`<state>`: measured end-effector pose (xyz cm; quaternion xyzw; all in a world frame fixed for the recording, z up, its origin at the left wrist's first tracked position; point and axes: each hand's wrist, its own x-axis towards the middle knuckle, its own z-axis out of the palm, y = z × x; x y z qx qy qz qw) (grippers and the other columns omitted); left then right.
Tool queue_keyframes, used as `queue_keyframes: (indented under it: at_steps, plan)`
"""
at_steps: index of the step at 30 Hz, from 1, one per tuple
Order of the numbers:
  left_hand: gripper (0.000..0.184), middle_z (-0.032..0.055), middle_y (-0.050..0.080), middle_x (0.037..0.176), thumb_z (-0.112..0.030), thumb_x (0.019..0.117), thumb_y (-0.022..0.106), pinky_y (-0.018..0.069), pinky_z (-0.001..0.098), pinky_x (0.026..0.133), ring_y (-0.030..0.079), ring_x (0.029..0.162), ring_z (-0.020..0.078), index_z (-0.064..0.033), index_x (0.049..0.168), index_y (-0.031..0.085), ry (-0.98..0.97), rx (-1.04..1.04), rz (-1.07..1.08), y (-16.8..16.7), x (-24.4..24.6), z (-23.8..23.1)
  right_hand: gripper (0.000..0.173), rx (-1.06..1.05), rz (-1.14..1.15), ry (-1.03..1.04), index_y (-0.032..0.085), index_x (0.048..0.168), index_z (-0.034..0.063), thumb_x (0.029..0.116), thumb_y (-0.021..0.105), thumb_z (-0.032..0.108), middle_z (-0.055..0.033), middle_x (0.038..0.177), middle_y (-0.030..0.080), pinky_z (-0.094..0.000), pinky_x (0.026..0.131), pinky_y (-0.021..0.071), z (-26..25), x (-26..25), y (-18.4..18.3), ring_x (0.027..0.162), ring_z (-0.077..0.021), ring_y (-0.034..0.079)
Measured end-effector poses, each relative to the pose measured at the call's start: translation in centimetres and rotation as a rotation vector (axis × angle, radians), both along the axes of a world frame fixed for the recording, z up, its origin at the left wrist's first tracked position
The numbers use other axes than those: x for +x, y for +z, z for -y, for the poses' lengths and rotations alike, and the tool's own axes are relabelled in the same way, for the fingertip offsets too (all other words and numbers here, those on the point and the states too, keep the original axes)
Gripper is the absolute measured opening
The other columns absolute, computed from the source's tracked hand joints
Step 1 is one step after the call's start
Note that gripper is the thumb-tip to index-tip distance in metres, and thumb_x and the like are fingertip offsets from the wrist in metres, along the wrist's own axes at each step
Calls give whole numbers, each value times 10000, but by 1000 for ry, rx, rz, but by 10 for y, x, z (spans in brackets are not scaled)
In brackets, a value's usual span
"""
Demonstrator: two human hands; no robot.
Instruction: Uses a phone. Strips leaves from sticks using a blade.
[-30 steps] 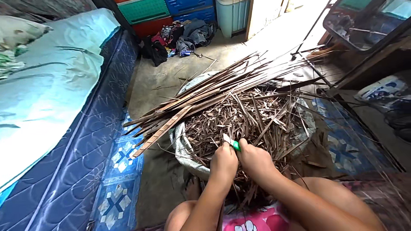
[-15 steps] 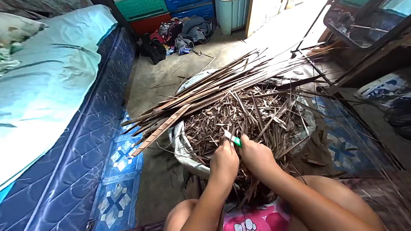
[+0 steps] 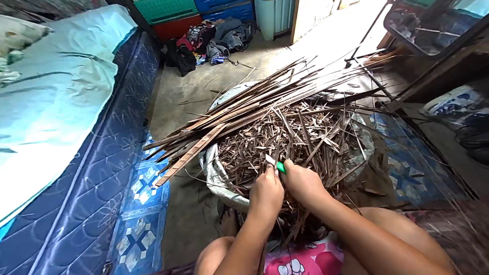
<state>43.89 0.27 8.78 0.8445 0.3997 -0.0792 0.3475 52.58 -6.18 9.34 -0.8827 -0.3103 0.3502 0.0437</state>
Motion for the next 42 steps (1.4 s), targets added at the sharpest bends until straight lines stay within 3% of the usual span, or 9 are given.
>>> queue_keyframes:
  at_steps: [6,11,19,25,27,29,33,37,42]
  plan:
    - [481,158,721,978,-270,1133,325,550,475,880,701,875,292,-108,1578,407,-30,-44,31,-6,-1,3,315,-32,130,-139,524,1321,51,1113,355,215,-188,1185,693,-527,880,556,-12,24,-8,1138,-358,694]
    - [380,225,703,1103,-173,1112,360,516,519,961,686,1070,347,26,1331,598,37,-45,73,0,-6,-5,328,87,-111,-9,562,1273,23,1105,427,270,-227,1115,689,-586,884,533,6,-4,7,1085,-409,685]
    - [390,105,686,846,-225,1129,364,555,412,810,680,790,223,24,1337,579,75,-134,151,-1,-5,-11,287,70,100,6,560,1262,23,1084,454,221,-210,1092,704,-546,835,549,-3,4,-1,1072,-387,705]
    - [377,-16,614,654,-207,1134,338,390,230,456,446,444,48,-53,1389,568,104,-401,244,-2,-14,-7,351,198,44,-264,572,1302,25,1115,400,267,-225,1170,678,-585,924,509,5,61,-16,1114,-384,673]
    - [380,-1,636,670,-216,1135,339,411,217,434,457,421,45,-45,1410,540,116,-472,253,0,-13,-8,325,473,-122,-297,606,1178,37,1117,420,297,-132,935,604,-461,768,478,10,65,-22,839,-255,600]
    - [401,38,628,689,-232,1131,372,478,242,448,503,421,76,-19,1442,508,120,-512,241,0,-11,-8,263,697,-333,-331,627,1159,57,1080,469,252,-11,797,530,-309,616,435,9,57,-28,641,-105,494]
    - [332,63,643,710,-251,1120,419,558,289,541,606,494,120,-9,1288,571,42,-477,128,4,-8,-1,207,734,-359,-432,619,1103,52,1080,517,230,-1,754,515,-285,572,418,2,55,-37,594,-87,474]
    - [498,100,714,989,-302,1136,335,586,362,650,666,641,179,-94,1588,356,-92,-318,3,-1,-9,4,304,603,-144,-380,641,1164,55,1106,471,301,-87,902,608,-424,772,472,6,74,-39,812,-195,582]
    - [463,216,695,1159,-231,1122,314,527,541,944,694,1046,351,-71,1534,450,10,-148,-61,-3,-2,-11,308,231,-143,65,622,1187,30,1067,477,273,-217,1013,679,-608,829,509,9,32,-8,989,-400,675]
